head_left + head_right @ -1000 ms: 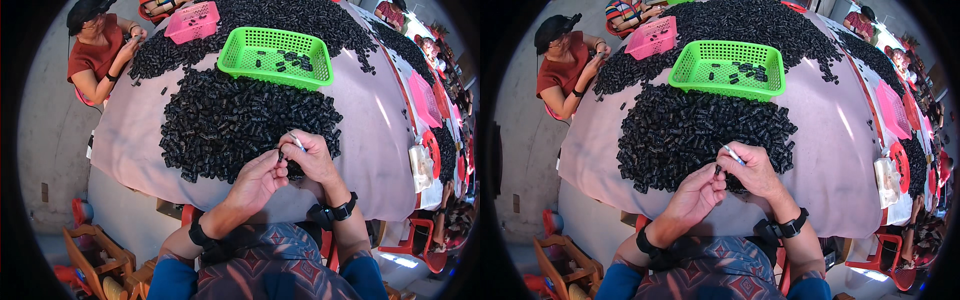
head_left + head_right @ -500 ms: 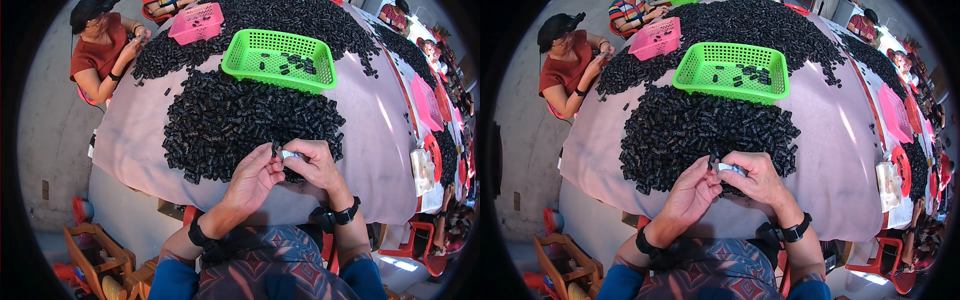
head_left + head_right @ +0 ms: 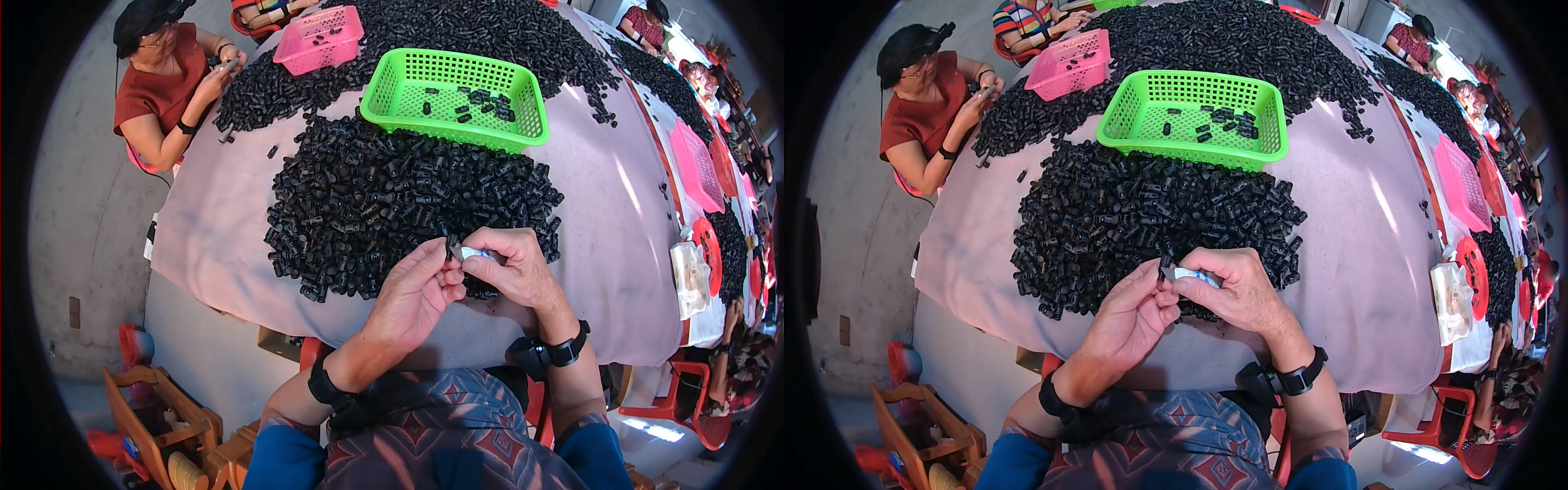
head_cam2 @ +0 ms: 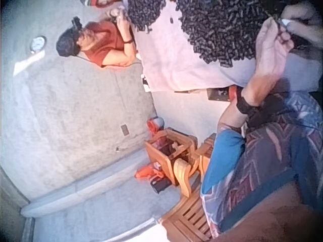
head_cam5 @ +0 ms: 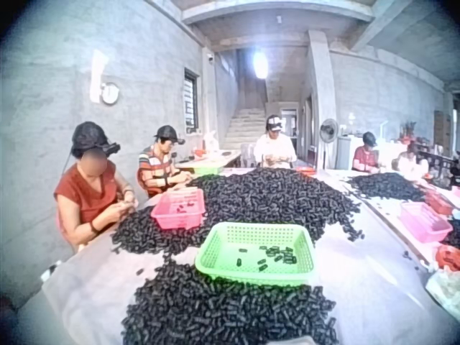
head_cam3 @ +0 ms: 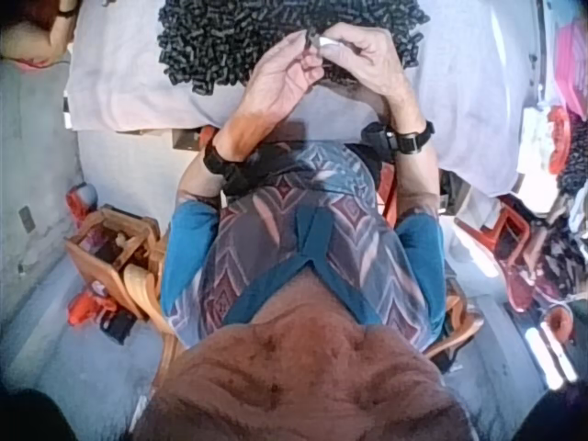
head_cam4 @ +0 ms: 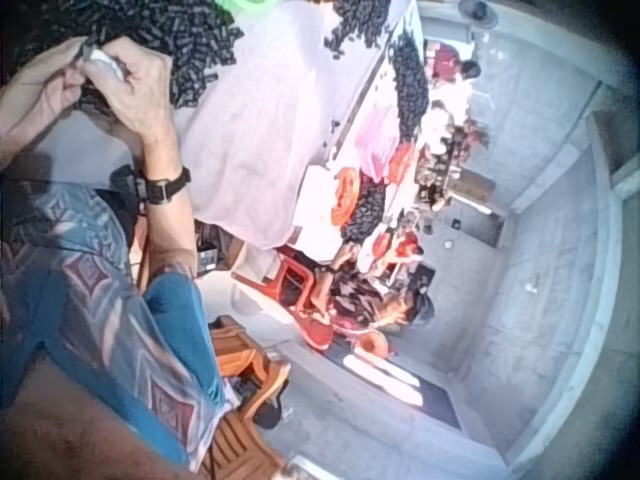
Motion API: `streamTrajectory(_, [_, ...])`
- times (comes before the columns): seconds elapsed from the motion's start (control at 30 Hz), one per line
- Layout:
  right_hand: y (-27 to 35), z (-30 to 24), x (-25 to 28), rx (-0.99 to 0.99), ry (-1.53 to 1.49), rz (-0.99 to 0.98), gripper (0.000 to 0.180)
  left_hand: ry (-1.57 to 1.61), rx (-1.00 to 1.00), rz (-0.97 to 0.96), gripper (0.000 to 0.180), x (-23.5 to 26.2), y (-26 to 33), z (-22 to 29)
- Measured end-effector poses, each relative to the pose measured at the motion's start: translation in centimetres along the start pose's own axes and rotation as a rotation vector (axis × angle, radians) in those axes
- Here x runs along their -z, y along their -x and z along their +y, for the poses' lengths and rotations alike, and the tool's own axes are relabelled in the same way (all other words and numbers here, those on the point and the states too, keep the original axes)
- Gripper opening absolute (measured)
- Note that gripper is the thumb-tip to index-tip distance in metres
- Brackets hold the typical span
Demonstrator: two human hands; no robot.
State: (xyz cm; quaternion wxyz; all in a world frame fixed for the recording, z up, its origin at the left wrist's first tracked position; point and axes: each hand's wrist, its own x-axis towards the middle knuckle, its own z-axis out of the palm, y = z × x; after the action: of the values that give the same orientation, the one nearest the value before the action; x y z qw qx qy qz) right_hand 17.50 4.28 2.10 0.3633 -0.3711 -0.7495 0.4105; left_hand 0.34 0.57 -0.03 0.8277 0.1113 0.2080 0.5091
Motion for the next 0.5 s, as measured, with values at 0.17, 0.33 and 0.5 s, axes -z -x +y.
streamTrajectory(0.17, [-0.1, 0.7, 0.0, -0.026, 0.044, 0.134, 0.012, -0.008, 0.002, -0.011, 0.015, -0.2, 0.2, -0.4])
streamTrajectory(0.33, [0.3, 1.1, 0.2, 0.046, -0.208, 0.186, 0.01, -0.018, -0.024, 0.03, 0.015, 0.1, -0.1, -0.3])
streamTrajectory(0.5, [0.2, 0.0, 0.4, -0.003, -0.071, 0.057, 0.012, -0.017, -0.065, -0.001, 0.014, 0.2, -0.1, -0.2])
